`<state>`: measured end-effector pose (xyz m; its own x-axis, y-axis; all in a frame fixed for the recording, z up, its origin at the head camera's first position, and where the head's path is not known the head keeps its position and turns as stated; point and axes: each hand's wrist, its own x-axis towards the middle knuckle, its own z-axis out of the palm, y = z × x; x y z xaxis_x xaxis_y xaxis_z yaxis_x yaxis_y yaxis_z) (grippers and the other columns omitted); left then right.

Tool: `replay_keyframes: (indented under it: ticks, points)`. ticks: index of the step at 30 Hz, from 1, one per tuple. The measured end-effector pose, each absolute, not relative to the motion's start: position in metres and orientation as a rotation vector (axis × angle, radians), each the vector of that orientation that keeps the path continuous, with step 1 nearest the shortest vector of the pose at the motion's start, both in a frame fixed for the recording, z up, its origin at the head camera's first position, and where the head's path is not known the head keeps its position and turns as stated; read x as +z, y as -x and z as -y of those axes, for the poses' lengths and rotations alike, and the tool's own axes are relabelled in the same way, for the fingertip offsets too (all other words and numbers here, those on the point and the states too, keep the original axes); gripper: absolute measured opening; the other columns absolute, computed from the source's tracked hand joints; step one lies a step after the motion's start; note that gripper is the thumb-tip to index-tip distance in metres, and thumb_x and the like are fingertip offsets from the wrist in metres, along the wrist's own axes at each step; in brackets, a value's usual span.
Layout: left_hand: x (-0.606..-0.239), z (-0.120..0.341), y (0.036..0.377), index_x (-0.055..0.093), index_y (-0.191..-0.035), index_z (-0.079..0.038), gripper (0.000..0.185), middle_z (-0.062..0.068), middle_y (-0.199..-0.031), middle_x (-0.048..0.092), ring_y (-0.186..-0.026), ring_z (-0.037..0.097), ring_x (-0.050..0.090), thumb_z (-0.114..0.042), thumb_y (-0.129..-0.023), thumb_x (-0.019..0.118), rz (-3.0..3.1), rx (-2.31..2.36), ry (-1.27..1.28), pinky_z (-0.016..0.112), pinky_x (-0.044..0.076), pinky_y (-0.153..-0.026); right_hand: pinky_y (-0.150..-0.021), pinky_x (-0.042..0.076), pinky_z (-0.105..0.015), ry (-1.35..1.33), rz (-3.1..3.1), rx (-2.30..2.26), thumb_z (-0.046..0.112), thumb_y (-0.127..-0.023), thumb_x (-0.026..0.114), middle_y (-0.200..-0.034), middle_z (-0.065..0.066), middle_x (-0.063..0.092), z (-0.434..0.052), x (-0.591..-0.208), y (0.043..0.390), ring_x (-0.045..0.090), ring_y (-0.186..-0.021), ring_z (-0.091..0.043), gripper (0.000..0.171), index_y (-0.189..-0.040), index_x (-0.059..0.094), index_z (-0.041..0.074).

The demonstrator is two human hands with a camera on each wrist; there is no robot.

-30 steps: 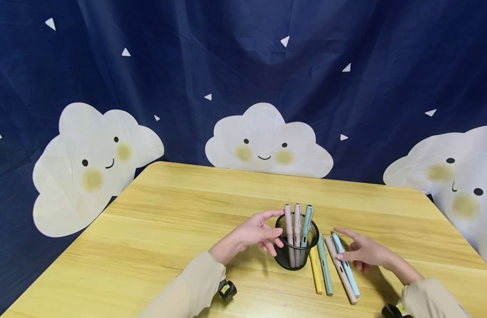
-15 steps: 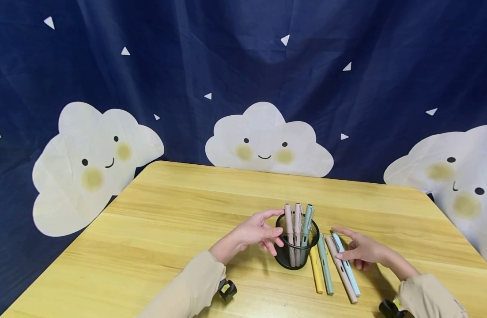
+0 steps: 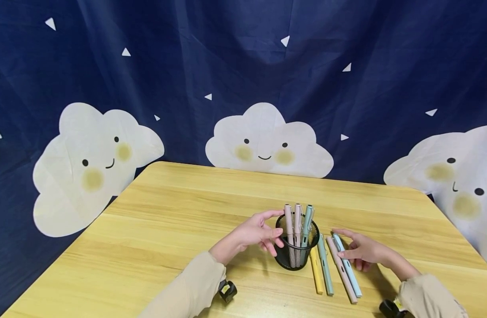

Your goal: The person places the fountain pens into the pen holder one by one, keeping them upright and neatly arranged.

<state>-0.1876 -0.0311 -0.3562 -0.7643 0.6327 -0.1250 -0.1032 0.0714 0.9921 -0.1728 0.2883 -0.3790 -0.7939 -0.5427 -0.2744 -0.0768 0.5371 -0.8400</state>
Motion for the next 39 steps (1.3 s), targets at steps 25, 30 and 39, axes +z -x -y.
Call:
replay_keyframes:
  ticks: [25,30,39]
  points:
    - [-0.3577,0.0315,0.1884,0.03,-0.139,-0.015,0.056,0.017,-0.079,0.065,-0.051,0.016,0.06,-0.01,-0.089,0.055,-1.803,1.741,-0.537,0.021,0.046,-0.045,-0.044,0.052,-0.036,0.314,-2.227,-1.282,0.02,-0.086,0.06,-0.067,-0.011,0.052,-0.2907,-0.3774,0.1704,0.052,-0.045,-0.012,0.077,-0.138,0.009,-0.007]
    - [-0.357,0.0314,0.1874,0.031,-0.139,-0.015,0.056,0.018,-0.078,0.065,-0.05,0.016,0.06,-0.01,-0.089,0.055,-1.809,1.744,-0.532,0.021,0.046,-0.044,-0.045,0.052,-0.037,0.319,-2.193,-1.324,0.016,-0.086,0.06,-0.065,-0.011,0.051,-0.2907,-0.3769,0.1704,0.053,-0.044,-0.011,0.078,-0.138,0.008,-0.008]
    - [-0.3572,0.0308,0.188,0.032,-0.138,-0.014,0.056,0.018,-0.078,0.065,-0.05,0.016,0.06,-0.01,-0.088,0.056,-1.819,1.75,-0.531,0.022,0.047,-0.044,-0.047,0.053,-0.04,0.314,-2.246,-1.326,0.012,-0.084,0.063,-0.067,-0.013,0.051,-0.2892,-0.3773,0.1697,0.054,-0.046,-0.012,0.077,-0.135,0.011,-0.013]
